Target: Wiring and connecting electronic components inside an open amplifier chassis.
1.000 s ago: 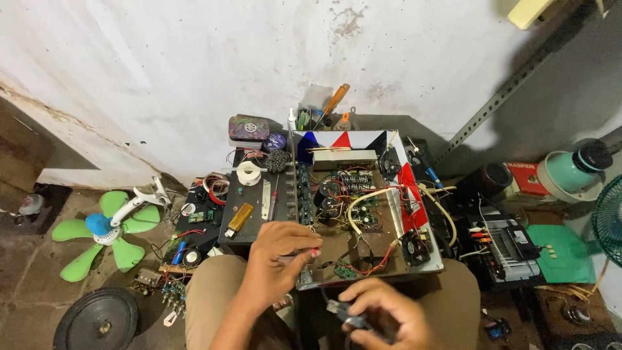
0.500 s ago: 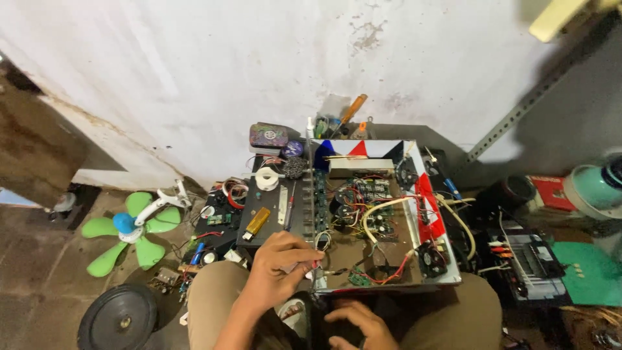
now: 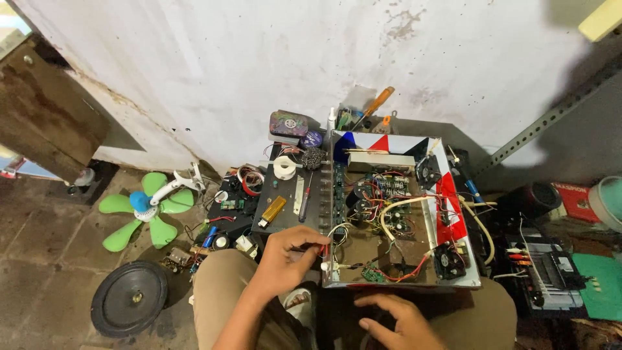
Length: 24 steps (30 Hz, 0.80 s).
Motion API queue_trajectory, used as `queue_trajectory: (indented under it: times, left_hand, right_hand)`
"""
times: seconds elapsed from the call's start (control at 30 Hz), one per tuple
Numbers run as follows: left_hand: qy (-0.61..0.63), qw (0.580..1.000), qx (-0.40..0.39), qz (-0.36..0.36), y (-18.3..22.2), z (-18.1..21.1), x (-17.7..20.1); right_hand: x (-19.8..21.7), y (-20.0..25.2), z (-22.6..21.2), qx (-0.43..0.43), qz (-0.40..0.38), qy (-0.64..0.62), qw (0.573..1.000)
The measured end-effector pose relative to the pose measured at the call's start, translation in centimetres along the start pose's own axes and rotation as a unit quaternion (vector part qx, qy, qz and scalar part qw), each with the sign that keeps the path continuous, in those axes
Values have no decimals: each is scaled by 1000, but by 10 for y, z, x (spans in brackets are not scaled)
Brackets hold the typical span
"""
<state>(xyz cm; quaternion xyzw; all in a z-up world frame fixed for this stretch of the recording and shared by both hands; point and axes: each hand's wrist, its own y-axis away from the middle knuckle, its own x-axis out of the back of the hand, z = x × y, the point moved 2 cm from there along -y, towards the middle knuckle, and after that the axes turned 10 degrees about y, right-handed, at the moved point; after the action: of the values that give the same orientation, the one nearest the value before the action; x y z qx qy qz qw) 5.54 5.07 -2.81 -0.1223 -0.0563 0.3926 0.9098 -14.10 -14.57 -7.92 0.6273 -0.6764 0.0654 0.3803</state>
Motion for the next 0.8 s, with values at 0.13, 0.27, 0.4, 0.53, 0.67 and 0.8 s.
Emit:
queue_trajectory:
  times: [0.13,0.27,0.4,0.53,0.67,0.8]
  left_hand:
    - [38,999,30,-3,1,1,1]
    - [-4,1000,7,9,-1,3,1]
    - [17,999,40,24,1,-2,0]
    - [54,996,49,44,2,-4,0]
    - [13,997,-16,74,-1,1,1]
    - [12,995,-38,92,-1,2,-1]
  right_hand:
    - [21,5,-10,-2,-41,27,999]
    - [33,10,-11,-33,-48,53,997]
    - [38,10,-6,-20,-43,65,997]
    - [45,16,-16,-66,-55,70,994]
    - [51,19,-17,-25,-21,35,999]
    - [60,27,-28,54,26,27,998]
